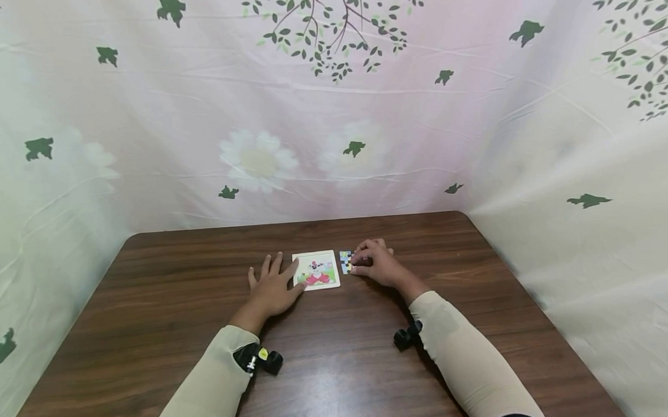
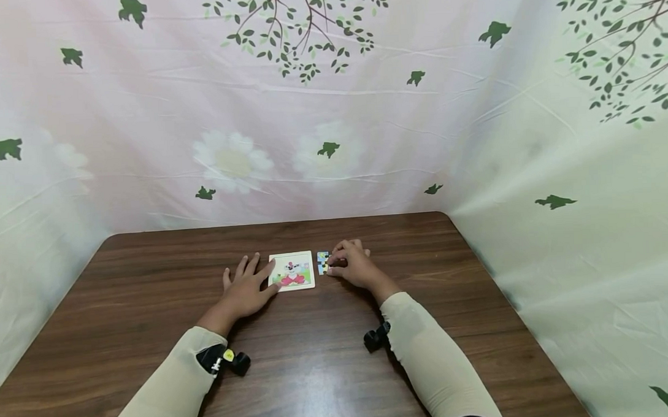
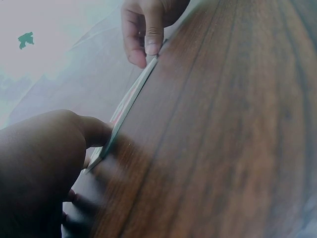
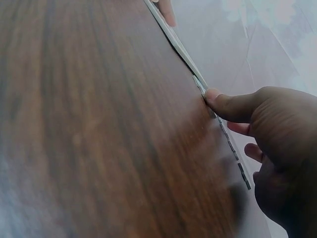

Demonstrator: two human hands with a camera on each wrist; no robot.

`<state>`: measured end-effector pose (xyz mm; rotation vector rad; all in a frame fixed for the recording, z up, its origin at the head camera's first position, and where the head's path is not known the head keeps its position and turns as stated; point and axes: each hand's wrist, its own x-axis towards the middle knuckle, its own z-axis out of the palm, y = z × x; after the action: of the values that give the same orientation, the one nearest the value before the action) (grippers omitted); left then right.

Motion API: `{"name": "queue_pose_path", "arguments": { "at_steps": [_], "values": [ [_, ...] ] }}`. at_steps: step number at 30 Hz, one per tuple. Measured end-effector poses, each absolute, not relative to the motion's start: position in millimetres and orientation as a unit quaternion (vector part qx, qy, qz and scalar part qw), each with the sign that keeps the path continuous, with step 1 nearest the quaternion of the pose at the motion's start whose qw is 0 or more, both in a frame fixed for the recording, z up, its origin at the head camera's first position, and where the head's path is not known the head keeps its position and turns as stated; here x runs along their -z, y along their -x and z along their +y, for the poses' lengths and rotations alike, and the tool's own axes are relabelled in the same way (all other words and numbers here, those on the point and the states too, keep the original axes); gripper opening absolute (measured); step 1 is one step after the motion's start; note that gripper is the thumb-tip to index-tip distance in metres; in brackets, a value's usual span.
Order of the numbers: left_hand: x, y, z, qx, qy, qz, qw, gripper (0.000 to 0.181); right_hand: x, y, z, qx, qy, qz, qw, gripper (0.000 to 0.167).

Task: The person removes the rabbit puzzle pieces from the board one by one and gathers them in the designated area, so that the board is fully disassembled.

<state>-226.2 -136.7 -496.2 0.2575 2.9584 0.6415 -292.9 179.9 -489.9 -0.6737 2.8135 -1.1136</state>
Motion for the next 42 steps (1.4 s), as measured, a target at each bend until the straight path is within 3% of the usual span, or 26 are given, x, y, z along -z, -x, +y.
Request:
{"name": "queue_pose_path", "arguments": {
  "at_steps": [11,30,42],
  "values": [
    [495,226,-139,-0.209,-0.089,0.972,0.051,0.072,489,293,168,0.351,0.242,0.904,-0.016,0.011],
    [496,229,-139,-0.201,-0.090,0.974,0.058,0.071,488,288,119,0.383,0.313,0.869,-0.009,0.017],
    [496,229,-138,-0.199,-0.091,0.974,0.060,0.071,485,288,101,0.360,0.306,0.881,-0.006,0.015]
  ]
}}
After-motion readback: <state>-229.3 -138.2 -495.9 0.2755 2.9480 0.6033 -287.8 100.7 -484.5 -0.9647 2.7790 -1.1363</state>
